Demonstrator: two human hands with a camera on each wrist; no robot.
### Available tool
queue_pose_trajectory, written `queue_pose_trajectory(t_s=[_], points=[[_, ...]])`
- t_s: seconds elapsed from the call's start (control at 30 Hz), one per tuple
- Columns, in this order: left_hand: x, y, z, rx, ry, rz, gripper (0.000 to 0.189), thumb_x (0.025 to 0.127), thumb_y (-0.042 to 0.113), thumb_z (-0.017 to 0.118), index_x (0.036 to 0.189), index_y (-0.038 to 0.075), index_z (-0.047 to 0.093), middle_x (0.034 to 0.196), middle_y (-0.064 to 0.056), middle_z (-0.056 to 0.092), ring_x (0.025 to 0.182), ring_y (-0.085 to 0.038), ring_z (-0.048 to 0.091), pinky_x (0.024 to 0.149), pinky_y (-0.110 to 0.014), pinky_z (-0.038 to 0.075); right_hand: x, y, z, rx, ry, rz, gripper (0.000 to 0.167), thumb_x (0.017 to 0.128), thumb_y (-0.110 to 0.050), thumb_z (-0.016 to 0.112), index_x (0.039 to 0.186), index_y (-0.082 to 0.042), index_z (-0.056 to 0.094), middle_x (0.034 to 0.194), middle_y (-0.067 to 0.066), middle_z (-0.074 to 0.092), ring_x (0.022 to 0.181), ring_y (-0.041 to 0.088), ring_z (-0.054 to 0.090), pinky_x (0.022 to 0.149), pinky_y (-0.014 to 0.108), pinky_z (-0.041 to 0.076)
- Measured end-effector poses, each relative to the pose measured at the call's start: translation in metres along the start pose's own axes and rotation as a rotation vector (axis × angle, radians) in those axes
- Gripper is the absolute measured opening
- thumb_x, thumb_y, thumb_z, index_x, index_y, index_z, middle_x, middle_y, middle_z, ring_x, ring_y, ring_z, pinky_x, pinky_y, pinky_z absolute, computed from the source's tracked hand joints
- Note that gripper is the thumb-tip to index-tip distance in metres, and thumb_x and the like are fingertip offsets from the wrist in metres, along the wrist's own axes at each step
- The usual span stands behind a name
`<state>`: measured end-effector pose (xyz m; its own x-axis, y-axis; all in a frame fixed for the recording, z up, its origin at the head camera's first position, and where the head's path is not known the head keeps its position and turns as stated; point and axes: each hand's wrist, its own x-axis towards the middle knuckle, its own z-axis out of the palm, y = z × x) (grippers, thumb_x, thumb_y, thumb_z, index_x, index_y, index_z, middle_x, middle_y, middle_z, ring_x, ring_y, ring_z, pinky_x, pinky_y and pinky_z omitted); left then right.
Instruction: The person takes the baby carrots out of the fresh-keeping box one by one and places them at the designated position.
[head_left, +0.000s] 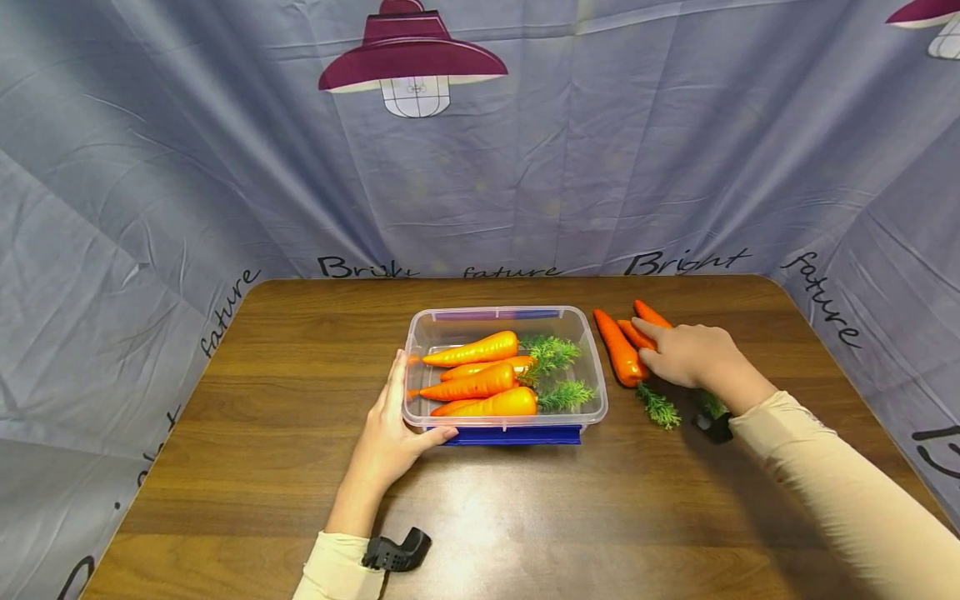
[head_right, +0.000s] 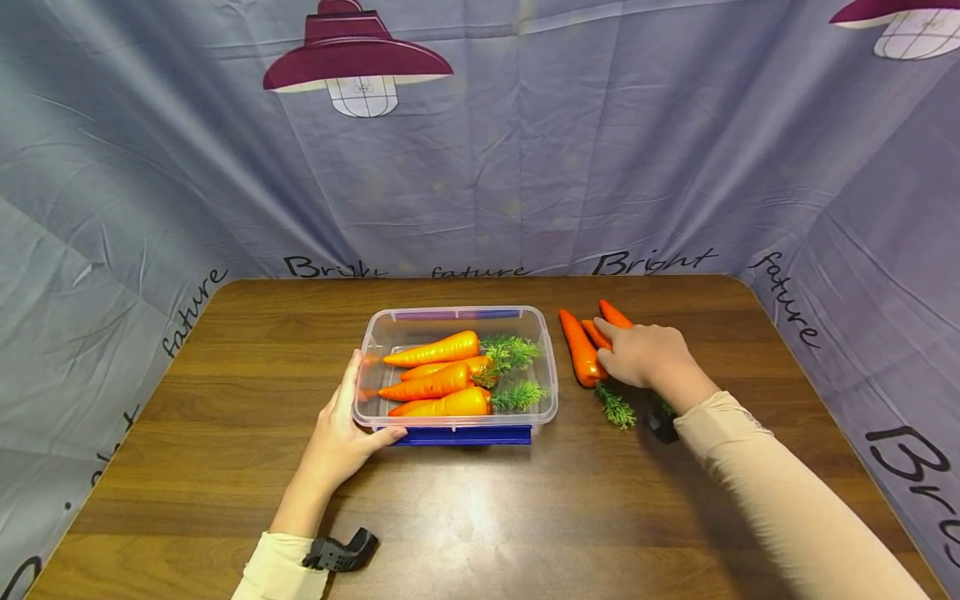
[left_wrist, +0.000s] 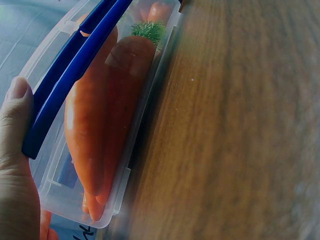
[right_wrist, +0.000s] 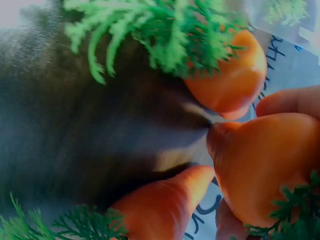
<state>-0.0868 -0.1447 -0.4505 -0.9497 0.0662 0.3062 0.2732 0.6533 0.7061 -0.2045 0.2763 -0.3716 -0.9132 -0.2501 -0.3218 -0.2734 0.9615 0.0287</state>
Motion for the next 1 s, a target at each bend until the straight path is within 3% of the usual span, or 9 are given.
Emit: queue_pose_trajectory(t_s=[0.27,0.57,1.0], points=[[0.0,0.0,-0.001,0.0,0.0,-0.002,0.125,0.068,0.045,0.089,0.161,0.022,0.009,0.16,-0.007,0.036,0.109,-0.031,0.067,0.1,-0.049,0.051,0.003,-0.003,0.005,-0.01,0.011,-0.007,0.062,0.1,-0.04,0.032,0.156,-0.014,0.031,0.13,0.034,0.058,0.107,0.049,0.063,0.065,0.055,0.05],[0.001,-0.002,0.001,-0.001,-0.006,-0.007,0.126,0.067,0.046,0.089,0.161,0.023,0.009,0.16,-0.006,0.037,0.109,-0.03,0.067,0.099,-0.049,0.052,-0.001,-0.003,0.009,-0.02,-0.002,0.003,0.06,0.104,-0.043,0.027,0.157,-0.015,0.028,0.137,0.033,0.053,0.106,0.05,0.063,0.068,0.056,0.05],[0.0,-0.002,0.001,-0.01,0.001,0.001,0.125,0.068,0.046,0.089,0.161,0.024,0.008,0.159,-0.006,0.038,0.11,-0.031,0.067,0.099,-0.049,0.052,-0.004,-0.001,0.019,-0.013,0.032,-0.009,0.058,0.105,-0.042,0.026,0.157,-0.015,0.027,0.13,0.029,0.061,0.101,0.055,0.062,0.07,0.059,0.05]])
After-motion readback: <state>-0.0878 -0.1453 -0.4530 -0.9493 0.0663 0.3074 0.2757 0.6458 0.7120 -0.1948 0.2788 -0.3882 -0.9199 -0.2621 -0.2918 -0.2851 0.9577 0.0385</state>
